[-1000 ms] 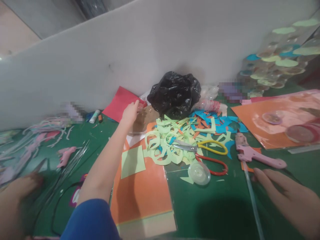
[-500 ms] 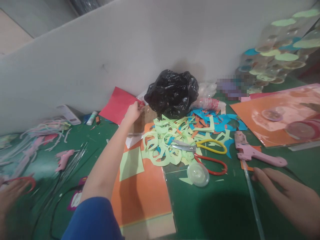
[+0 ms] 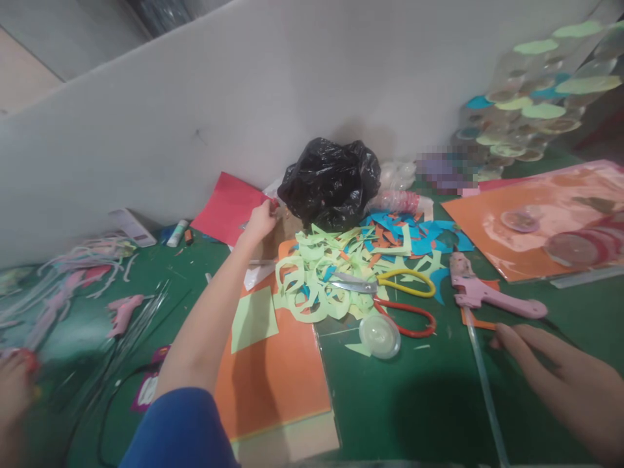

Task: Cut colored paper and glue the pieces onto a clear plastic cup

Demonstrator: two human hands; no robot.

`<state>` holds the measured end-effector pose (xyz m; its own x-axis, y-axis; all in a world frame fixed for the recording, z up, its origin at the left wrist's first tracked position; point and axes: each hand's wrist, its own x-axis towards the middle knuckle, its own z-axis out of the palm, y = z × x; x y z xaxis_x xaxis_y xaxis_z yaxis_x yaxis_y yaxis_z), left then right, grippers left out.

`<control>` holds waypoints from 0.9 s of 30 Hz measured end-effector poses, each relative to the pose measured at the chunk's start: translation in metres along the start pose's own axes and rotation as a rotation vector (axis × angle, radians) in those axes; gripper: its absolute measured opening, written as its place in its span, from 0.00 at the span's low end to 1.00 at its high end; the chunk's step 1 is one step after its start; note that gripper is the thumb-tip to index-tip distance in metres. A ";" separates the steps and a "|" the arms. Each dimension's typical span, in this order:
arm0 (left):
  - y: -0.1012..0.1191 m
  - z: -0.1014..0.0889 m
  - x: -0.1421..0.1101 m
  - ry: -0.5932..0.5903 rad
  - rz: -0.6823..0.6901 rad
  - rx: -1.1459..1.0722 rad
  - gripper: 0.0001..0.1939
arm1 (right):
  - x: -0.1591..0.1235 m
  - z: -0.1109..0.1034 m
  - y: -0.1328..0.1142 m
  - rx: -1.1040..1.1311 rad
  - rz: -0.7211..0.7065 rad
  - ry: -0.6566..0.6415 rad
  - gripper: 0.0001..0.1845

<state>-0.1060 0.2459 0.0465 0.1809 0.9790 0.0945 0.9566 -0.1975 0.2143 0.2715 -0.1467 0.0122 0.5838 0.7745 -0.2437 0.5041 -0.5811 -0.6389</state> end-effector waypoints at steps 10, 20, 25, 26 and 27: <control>0.010 -0.009 0.009 0.046 -0.202 -0.084 0.10 | 0.000 -0.005 -0.004 -0.005 -0.001 0.004 0.25; 0.013 -0.033 -0.033 0.101 -0.146 -0.134 0.08 | -0.004 -0.003 -0.014 -0.005 -0.029 0.001 0.25; 0.029 -0.058 -0.070 0.098 -0.031 -0.191 0.08 | -0.008 -0.002 -0.017 -0.013 -0.037 -0.016 0.28; 0.035 -0.063 -0.079 0.093 -0.010 -0.189 0.08 | -0.009 -0.002 -0.016 -0.018 -0.042 -0.021 0.28; 0.042 -0.069 -0.088 0.083 0.012 -0.185 0.08 | -0.009 -0.001 -0.016 -0.024 -0.051 -0.022 0.28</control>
<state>-0.0971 0.1478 0.1142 0.1655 0.9703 0.1761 0.8949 -0.2229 0.3867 0.2592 -0.1452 0.0254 0.5428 0.8084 -0.2276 0.5481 -0.5463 -0.6334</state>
